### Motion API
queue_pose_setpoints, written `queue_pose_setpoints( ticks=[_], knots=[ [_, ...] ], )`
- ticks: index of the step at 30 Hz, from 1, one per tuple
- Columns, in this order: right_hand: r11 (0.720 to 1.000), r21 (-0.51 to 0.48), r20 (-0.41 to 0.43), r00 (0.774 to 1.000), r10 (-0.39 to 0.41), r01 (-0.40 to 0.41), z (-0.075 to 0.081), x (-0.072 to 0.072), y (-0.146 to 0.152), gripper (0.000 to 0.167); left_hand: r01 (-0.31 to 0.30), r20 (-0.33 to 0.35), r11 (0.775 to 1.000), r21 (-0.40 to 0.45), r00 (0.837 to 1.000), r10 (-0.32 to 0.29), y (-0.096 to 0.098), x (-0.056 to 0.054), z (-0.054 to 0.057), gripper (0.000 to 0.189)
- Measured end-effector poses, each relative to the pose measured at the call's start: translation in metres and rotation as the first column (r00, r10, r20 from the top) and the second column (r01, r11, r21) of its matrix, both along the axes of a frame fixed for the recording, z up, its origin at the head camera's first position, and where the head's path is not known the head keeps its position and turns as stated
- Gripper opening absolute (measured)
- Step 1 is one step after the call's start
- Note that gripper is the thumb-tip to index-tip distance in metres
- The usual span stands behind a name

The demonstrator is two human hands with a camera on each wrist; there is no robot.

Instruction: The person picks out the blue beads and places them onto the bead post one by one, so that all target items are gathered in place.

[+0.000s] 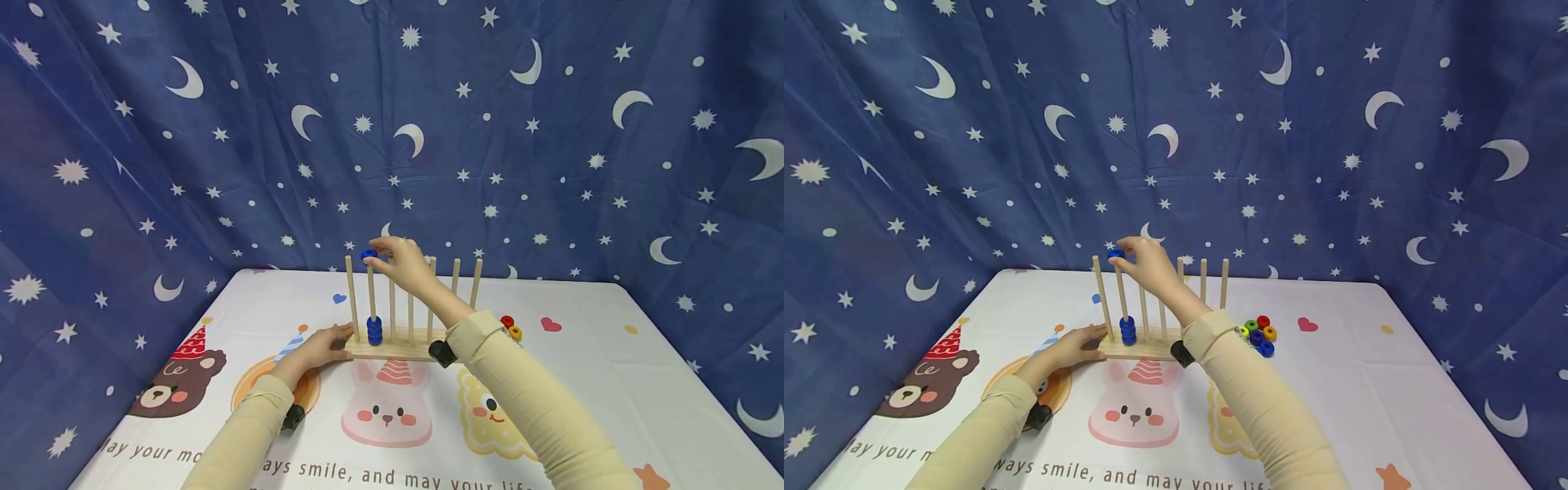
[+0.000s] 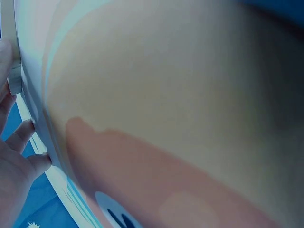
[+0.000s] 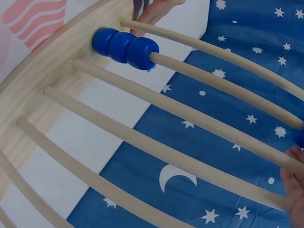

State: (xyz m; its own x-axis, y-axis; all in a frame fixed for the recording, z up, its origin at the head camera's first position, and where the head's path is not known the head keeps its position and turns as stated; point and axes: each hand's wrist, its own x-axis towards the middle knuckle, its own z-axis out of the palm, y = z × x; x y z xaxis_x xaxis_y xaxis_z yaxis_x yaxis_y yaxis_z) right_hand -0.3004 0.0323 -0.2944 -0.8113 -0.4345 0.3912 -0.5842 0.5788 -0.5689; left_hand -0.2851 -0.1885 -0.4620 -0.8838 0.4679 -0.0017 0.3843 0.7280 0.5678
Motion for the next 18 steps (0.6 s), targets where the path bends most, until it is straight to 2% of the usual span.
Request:
queue_pose_setpoints(
  ticks=[1, 4, 7, 8, 11, 13, 18],
  knots=[
    [1.0, 0.002, 0.003, 1.0, 0.001, -0.001, 0.0, 0.0, 0.0, 0.043, 0.026, -0.028, 0.999, 0.018, 0.999, -0.026, -0.005, -0.007, -0.011, 0.068],
    [1.0, 0.004, 0.015, 1.0, 0.004, -0.004, 0.0, 0.0, 0.001, 0.044, 0.047, -0.044, 0.998, 0.043, 0.998, -0.045, -0.007, -0.01, -0.016, 0.07],
    [1.0, 0.008, 0.026, 1.0, 0.011, -0.011, 0.001, -0.001, 0.001, 0.044, 0.027, -0.037, 0.999, 0.017, 0.999, -0.026, -0.004, -0.006, -0.011, 0.068],
    [1.0, 0.009, 0.029, 1.0, 0.011, -0.012, 0.001, -0.001, 0.001, 0.043, 0.0, -0.01, 1.0, -0.002, 1.0, 0.0, 0.001, 0.001, 0.001, 0.066],
    [1.0, 0.013, 0.036, 0.999, 0.016, -0.017, 0.001, -0.001, 0.002, 0.043, -0.016, -0.015, 0.999, -0.041, 1.0, 0.015, 0.004, 0.005, 0.006, 0.063],
    [1.0, 0.016, 0.031, 0.999, 0.019, -0.02, 0.001, -0.001, 0.002, 0.042, -0.011, -0.034, 0.998, -0.055, 0.999, 0.009, 0.004, 0.005, 0.006, 0.062],
    [0.999, 0.02, 0.014, 1.0, 0.026, -0.027, 0.001, -0.001, 0.002, 0.042, -0.013, -0.022, 0.998, -0.055, 1.0, 0.012, 0.004, 0.004, 0.004, 0.063]
  ],
)
